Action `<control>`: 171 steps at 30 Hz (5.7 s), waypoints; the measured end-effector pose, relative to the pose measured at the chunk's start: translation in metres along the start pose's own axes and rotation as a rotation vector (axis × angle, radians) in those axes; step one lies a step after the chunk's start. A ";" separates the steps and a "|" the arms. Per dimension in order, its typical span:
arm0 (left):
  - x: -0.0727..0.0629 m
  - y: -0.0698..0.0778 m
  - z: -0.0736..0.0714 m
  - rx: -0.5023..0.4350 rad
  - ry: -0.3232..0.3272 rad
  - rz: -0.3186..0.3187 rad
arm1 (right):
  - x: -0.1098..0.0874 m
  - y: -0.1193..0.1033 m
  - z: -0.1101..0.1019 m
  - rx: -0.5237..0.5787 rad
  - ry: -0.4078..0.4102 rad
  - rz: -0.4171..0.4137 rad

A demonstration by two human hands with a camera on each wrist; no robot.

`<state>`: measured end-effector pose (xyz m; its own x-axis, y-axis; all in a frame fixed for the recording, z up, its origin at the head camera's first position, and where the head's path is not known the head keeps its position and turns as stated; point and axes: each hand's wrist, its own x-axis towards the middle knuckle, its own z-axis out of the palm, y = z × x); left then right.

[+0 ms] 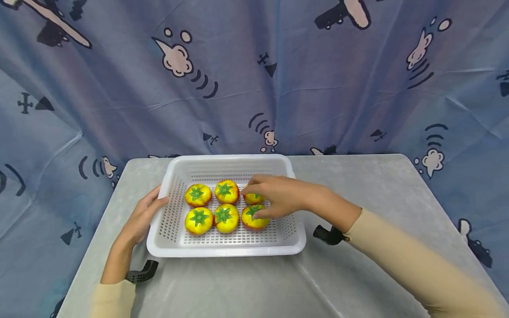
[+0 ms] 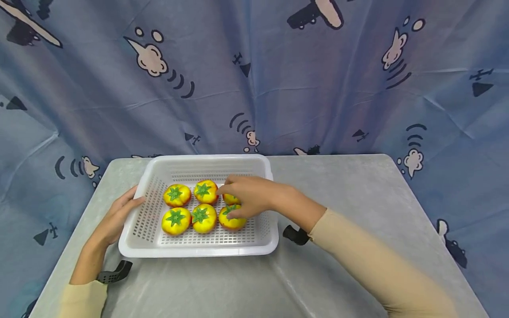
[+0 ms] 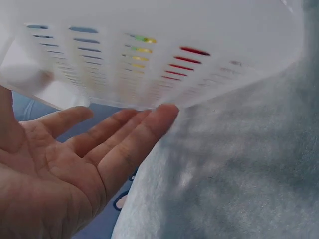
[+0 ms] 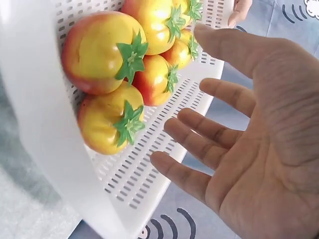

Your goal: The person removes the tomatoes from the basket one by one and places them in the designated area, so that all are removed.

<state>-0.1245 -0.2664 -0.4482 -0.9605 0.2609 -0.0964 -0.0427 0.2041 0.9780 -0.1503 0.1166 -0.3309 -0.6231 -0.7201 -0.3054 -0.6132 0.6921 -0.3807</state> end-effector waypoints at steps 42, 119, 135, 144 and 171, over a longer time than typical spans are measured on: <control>-0.003 0.002 0.004 -0.112 -0.091 -0.235 | 0.030 -0.001 0.031 -0.088 -0.226 0.073; -0.007 -0.004 -0.006 -0.171 -0.156 -0.200 | -0.084 0.099 0.081 0.356 0.826 0.289; -0.004 -0.006 -0.003 -0.157 -0.141 -0.199 | -0.076 0.130 0.103 0.298 0.794 0.337; -0.003 -0.006 -0.002 -0.165 -0.143 -0.211 | -0.075 0.142 0.111 0.279 0.769 0.376; -0.009 -0.006 -0.005 -0.150 -0.144 -0.218 | -0.068 0.143 0.121 0.294 0.730 0.394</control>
<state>-0.1169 -0.2743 -0.4519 -0.8757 0.3598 -0.3219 -0.2940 0.1314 0.9467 -0.1374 0.2586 -0.4705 -0.9795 -0.1504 0.1343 -0.2012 0.7702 -0.6052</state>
